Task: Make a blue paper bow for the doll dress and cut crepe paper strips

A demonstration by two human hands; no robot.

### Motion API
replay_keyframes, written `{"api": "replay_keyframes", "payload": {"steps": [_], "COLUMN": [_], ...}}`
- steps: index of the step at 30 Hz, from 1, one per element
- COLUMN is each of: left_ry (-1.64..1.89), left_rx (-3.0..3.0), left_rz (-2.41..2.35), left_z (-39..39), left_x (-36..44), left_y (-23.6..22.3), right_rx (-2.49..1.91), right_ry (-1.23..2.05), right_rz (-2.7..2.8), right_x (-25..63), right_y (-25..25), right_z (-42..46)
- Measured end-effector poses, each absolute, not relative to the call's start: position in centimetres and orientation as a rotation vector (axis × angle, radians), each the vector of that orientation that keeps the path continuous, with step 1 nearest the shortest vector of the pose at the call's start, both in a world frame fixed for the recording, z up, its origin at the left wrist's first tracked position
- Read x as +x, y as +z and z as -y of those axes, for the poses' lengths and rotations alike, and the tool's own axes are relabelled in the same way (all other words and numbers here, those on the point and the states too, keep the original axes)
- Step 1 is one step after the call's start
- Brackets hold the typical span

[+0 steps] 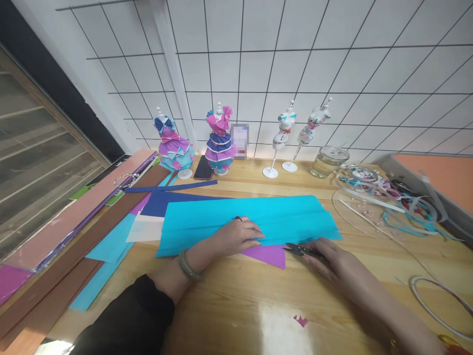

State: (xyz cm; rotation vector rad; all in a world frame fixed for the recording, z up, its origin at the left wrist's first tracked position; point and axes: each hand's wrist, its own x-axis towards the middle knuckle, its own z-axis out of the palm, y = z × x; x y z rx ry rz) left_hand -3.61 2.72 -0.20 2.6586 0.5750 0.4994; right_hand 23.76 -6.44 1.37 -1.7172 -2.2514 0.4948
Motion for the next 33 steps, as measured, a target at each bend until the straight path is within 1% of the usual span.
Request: {"api": "replay_keyframes", "payload": {"steps": [13,25,33], "left_ry": [0.478,0.454,0.473], "left_rx": [2.664,2.688,2.678], "left_rz": [-0.609,-0.634,-0.626], "left_z": [-2.9,-2.8,-2.9], "left_x": [-3.6,-3.5,-3.6], "left_y": [-0.8,-0.8,-1.3], "right_rx": [-1.534,-1.368,-1.342], "right_ry": [0.504,0.488,0.500], "right_rz": [2.392,2.378,2.371], "right_x": [22.4,22.1,22.2], "right_y": [1.8,0.6,0.3], "right_z": [4.7,4.0,3.8]}}
